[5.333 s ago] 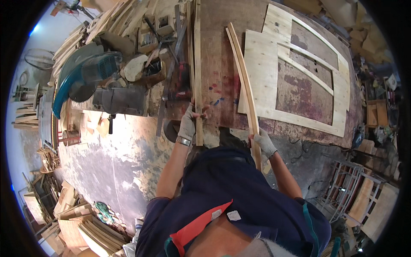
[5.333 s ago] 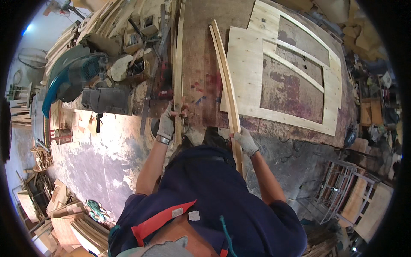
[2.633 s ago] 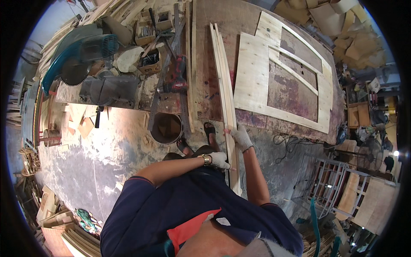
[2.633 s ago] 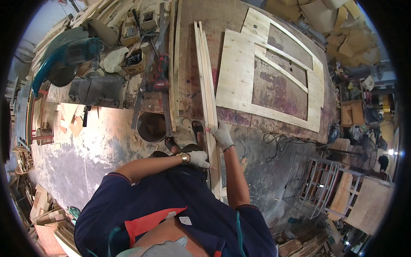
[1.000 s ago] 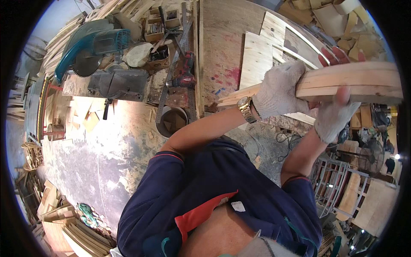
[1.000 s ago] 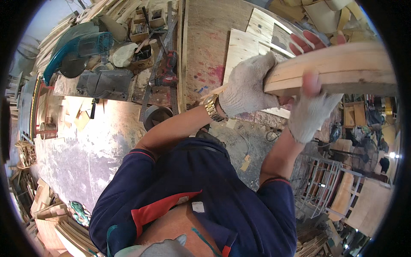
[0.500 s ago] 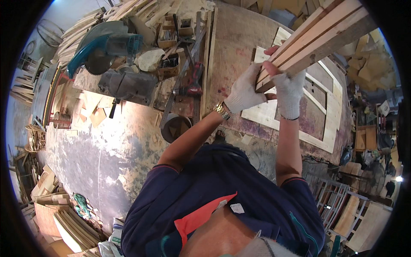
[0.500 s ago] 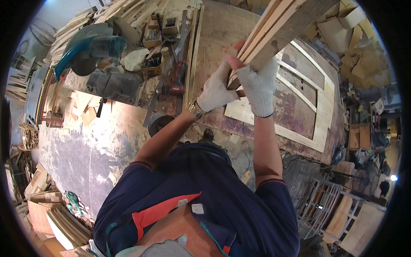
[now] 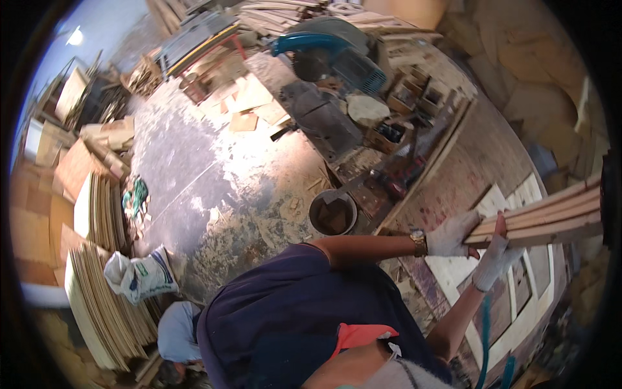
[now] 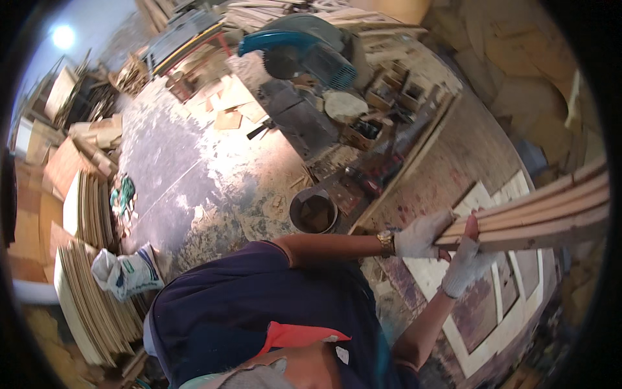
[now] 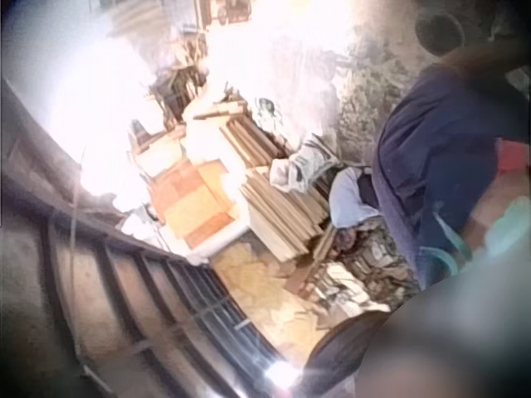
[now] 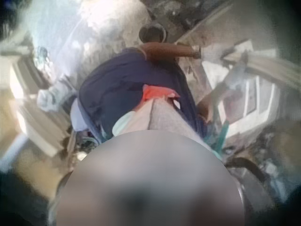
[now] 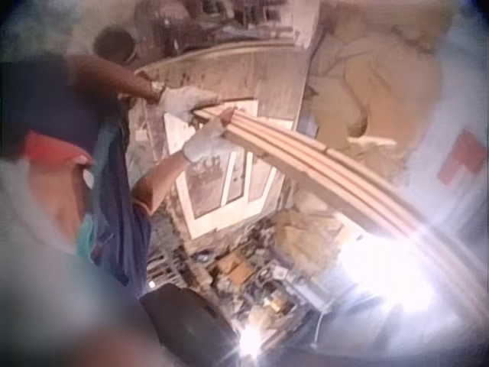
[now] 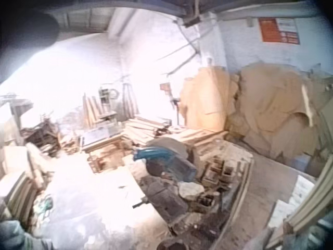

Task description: The person assembles a wooden frame by measuring and marking pieces with a pen, cutting them with a circular saw, and fitting them into a larger frame structure. The person repeatedly measures, cuts, and places wooden strips to form the frame.

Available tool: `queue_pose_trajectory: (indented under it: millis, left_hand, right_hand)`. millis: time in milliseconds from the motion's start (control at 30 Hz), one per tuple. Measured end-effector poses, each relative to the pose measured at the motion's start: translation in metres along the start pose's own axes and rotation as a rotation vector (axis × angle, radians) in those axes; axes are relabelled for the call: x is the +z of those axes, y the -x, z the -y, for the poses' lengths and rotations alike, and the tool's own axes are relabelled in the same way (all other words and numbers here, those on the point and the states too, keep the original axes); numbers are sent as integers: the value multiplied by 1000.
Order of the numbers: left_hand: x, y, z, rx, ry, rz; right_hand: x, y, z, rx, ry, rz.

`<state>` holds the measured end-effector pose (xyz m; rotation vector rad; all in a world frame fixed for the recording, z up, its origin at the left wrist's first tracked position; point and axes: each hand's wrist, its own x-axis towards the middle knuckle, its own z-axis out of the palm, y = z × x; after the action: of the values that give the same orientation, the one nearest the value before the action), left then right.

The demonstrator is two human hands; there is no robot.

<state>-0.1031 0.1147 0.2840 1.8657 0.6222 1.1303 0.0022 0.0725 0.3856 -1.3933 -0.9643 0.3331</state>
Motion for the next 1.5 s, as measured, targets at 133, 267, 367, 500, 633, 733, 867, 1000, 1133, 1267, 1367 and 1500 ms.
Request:
queue_pose_trajectory:
  millis: [133, 267, 367, 500, 633, 733, 867, 1000, 1133, 1267, 1367, 1500]
  left_hand:
    - [5, -2, 11, 102, -18, -61]
    - [4, 1, 11, 91, 11, -65]
    - [1, 3, 11, 114, 2, -85]
    - [7, 9, 11, 24, -56, -48]
    - [12, 23, 21, -155, -254, 8]
    - [-1, 33, 46, -165, -3, 221]
    - [-2, 56, 68, -102, 131, 181]
    - [2, 62, 80, 107, -37, 52]
    - [7, 59, 75, -95, 111, 169]
    - [15, 50, 63, -66, 293, 137]
    - [25, 45, 54, -33, 249, 66]
    - [27, 50, 44, 85, 174, 52]
  right_hand:
    - [3, 0, -4, 13, -61, -13]
    - [9, 3, -12, -18, -58, -41]
    - [9, -3, -14, 9, -4, -29]
    - [-1, -2, -18, 114, -67, -11]
    - [-6, 5, -20, -6, 55, -76]
    - [-1, 6, -13, -273, 139, -66]
    - [7, 13, 22, -585, 264, -150]
    - [0, 9, 42, -579, 243, -151]
    - [-3, 15, 28, -562, 261, -216]
    - [-1, 33, -1, 8, 27, -24]
    - [-10, 42, -19, 36, 75, -46]
    - [-16, 55, -29, -130, -160, -204]
